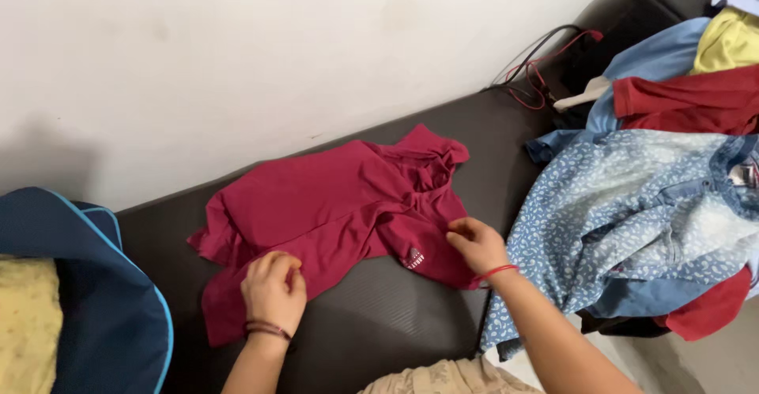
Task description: The person folds several items of clothing including a maroon t-shirt, a blue patterned shirt, a red polo shirt, a yellow graphic t-shirt, and a light-blue garment by hand on a dark surface and places each one into a blue bag.
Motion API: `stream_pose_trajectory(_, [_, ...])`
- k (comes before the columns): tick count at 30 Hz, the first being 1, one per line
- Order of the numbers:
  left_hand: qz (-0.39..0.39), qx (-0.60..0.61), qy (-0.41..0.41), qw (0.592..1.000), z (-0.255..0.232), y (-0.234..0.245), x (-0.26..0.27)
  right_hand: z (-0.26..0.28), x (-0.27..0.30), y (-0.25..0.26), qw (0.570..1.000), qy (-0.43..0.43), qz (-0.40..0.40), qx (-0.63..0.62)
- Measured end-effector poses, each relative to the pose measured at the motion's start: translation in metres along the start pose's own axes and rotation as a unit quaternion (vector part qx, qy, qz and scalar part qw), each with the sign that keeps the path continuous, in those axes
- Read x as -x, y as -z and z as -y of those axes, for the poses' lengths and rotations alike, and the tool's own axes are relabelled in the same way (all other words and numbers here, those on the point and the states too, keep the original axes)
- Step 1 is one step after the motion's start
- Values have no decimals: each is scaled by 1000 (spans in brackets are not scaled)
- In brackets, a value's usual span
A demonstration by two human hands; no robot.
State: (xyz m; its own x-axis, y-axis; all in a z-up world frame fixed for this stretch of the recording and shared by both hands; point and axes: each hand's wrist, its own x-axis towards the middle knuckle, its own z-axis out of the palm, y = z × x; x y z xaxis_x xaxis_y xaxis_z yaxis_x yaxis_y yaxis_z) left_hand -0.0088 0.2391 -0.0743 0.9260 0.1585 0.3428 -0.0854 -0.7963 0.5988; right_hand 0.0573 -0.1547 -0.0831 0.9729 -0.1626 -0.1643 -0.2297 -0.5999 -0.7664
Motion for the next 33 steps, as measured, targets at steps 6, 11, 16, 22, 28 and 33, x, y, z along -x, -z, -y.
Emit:
stream_pose_trajectory(6, [58, -197, -32, 978, -1, -29, -26, 56, -28, -13, 939, 287, -88, 168])
stream_pose_trajectory(11, [298, -224, 94, 923, -3, -8, -21, 69, -37, 4, 919, 129, 159, 338])
stream_pose_trajectory(16, [234, -247, -23, 940, 27, 23, 44, 0, -20, 67, 931, 171, 85, 310])
stream_pose_trajectory(22, [52, -167, 120, 977, 65, 6, 125, -98, 8, 81, 990, -85, -11, -115])
stream_pose_trajectory(28, [-81, 591, 548, 587, 81, -30, 50, 2, -34, 46, 800, -302, 241, -459])
stream_pose_trajectory(33, [-173, 701, 262, 640, 27, 62, -127, 126, -141, 62, 754, 29, 158, -636])
